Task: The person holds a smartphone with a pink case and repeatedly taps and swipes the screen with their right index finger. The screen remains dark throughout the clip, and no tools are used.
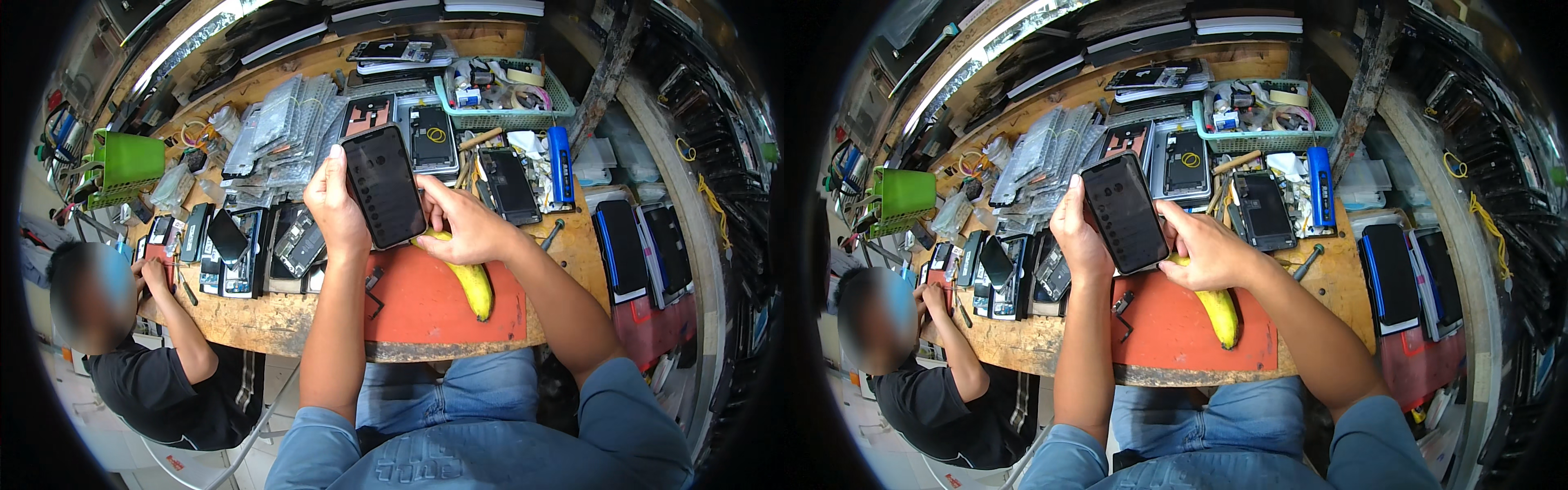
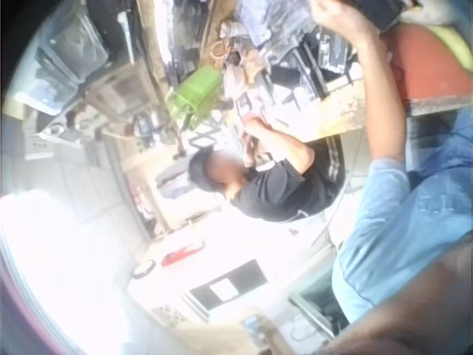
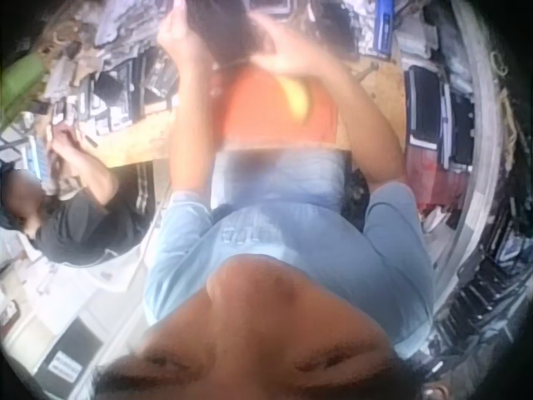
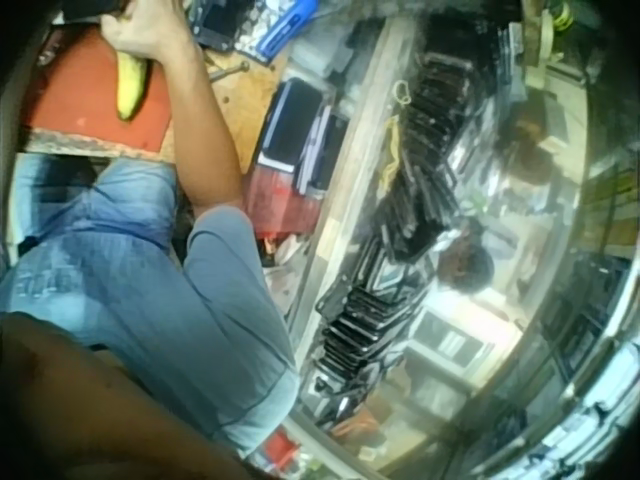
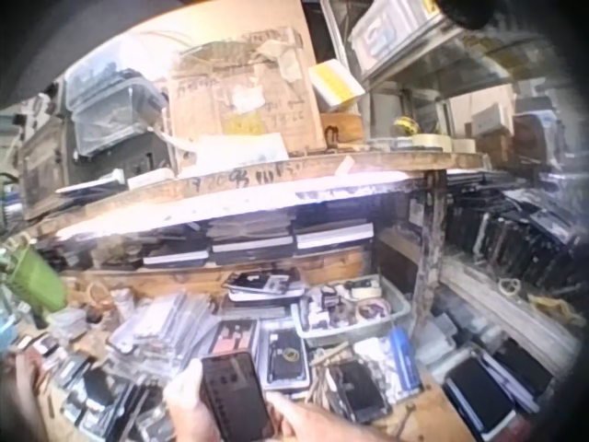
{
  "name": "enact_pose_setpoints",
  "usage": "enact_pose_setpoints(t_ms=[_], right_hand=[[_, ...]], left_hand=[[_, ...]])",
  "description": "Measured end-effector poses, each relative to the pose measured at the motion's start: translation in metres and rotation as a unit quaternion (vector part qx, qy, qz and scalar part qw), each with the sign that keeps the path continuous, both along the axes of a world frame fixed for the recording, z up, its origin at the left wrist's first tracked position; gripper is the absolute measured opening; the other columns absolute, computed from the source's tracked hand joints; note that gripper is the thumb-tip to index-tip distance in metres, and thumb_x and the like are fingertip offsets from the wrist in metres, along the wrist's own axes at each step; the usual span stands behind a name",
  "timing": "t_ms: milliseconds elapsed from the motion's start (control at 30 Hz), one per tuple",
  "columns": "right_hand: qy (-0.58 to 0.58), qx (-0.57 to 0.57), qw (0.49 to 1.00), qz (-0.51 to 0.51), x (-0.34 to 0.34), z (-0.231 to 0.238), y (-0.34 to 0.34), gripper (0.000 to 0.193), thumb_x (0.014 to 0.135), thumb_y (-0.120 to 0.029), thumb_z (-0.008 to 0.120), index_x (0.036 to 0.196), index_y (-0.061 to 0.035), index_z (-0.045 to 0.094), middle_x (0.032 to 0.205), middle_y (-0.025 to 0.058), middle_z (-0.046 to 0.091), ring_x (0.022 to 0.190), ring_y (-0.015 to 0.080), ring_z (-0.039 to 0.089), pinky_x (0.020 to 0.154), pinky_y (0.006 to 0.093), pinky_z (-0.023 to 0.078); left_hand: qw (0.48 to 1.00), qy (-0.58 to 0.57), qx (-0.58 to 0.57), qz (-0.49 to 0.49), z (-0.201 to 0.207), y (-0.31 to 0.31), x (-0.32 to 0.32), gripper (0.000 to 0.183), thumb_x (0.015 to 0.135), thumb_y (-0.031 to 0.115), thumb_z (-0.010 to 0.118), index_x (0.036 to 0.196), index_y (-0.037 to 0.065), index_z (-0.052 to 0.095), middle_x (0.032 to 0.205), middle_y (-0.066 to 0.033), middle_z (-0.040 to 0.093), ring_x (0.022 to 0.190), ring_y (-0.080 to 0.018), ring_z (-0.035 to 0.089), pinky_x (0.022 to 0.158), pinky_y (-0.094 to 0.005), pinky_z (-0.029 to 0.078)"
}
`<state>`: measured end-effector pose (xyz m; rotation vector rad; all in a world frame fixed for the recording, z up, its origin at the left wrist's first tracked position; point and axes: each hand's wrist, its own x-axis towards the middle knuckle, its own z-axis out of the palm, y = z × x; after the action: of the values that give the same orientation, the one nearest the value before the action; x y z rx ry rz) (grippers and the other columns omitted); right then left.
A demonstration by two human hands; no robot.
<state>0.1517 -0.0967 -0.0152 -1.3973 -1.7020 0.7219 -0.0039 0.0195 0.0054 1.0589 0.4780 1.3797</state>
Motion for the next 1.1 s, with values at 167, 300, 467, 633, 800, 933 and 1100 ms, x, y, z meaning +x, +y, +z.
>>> enact_pose_setpoints(t_ms=[167, 300, 467, 633, 800, 933, 1100], right_hand=[[0.006, 0.008, 1.000, -0.005, 0.000, 0.002, -0.001, 0.072, 0.081, -0.012, 0.078, 0.142, -0.0006, 0.041, 0.096, 0.0151, 0.067, 0.079, 0.0295, 0.066, 0.071, 0.0423, 0.055], [-0.002, 0.020, 1.000, 0.001, 0.000, -0.003, 0.002, 0.073, 0.082, -0.012, 0.078, 0.143, -0.0002, 0.041, 0.096, 0.0152, 0.067, 0.079, 0.0293, 0.066, 0.071, 0.0417, 0.055], [-0.002, 0.006, 1.000, -0.007, 0.000, -0.002, 0.000, 0.073, 0.081, -0.012, 0.078, 0.143, 0.0004, 0.041, 0.095, 0.0148, 0.067, 0.079, 0.0295, 0.067, 0.072, 0.0418, 0.055], [0.019, 0.027, 0.999, -0.011, -0.001, -0.001, 0.000, 0.052, 0.092, -0.017, 0.072, 0.135, -0.0007, 0.047, 0.088, 0.0144, 0.066, 0.076, 0.0310, 0.066, 0.071, 0.0432, 0.053], [0.084, 0.063, 0.994, -0.033, 0.001, -0.009, 0.005, 0.028, 0.111, -0.027, 0.051, 0.119, -0.0003, 0.055, 0.077, 0.0156, 0.063, 0.074, 0.0336, 0.066, 0.070, 0.0454, 0.050], [0.154, 0.049, 0.986, -0.023, -0.001, -0.011, 0.005, 0.031, 0.113, -0.028, 0.049, 0.120, 0.0009, 0.057, 0.078, 0.0110, 0.063, 0.072, 0.0232, 0.068, 0.068, 0.0391, 0.053], [0.249, -0.037, 0.968, 0.009, -0.002, -0.014, 0.005, 0.030, 0.114, -0.028, 0.047, 0.121, -0.0011, 0.060, 0.086, 0.0027, 0.066, 0.068, 0.0106, 0.067, 0.063, 0.0278, 0.053]], left_hand=[[1.000, 0.002, 0.012, -0.024, -0.009, 0.010, -0.007, 0.030, 0.111, 0.025, 0.058, 0.105, -0.001, 0.072, 0.100, -0.0072, 0.076, 0.085, -0.0134, 0.071, 0.079, -0.0281, 0.056], [1.000, 0.002, 0.001, -0.014, -0.002, 0.001, -0.003, 0.031, 0.112, 0.024, 0.057, 0.092, 0.002, 0.068, 0.090, -0.0010, 0.069, 0.078, -0.0068, 0.060, 0.072, -0.0244, 0.049], [1.000, 0.006, -0.011, 0.006, 0.005, -0.003, 0.001, 0.033, 0.112, 0.022, 0.057, 0.088, 0.003, 0.069, 0.086, 0.0020, 0.067, 0.076, -0.0036, 0.056, 0.070, -0.0223, 0.046], [1.000, 0.002, 0.017, -0.013, -0.014, 0.011, -0.007, 0.030, 0.111, 0.024, 0.057, 0.107, -0.002, 0.073, 0.103, -0.0077, 0.076, 0.087, -0.0136, 0.071, 0.081, -0.0281, 0.056], [1.000, 0.012, 0.010, 0.005, -0.006, 0.002, 0.000, 0.035, 0.112, 0.024, 0.057, 0.088, 0.003, 0.070, 0.088, 0.0017, 0.068, 0.078, -0.0041, 0.056, 0.072, -0.0224, 0.046], [1.000, -0.003, 0.005, 0.024, -0.002, -0.001, 0.001, 0.034, 0.112, 0.024, 0.057, 0.091, 0.002, 0.072, 0.090, -0.0001, 0.070, 0.078, -0.0051, 0.058, 0.074, -0.0226, 0.048], [0.998, -0.024, -0.035, 0.041, 0.000, 0.000, 0.004, 0.035, 0.113, 0.028, 0.056, 0.098, 0.001, 0.072, 0.091, -0.0021, 0.072, 0.076, -0.0073, 0.063, 0.068, -0.0237, 0.050]])
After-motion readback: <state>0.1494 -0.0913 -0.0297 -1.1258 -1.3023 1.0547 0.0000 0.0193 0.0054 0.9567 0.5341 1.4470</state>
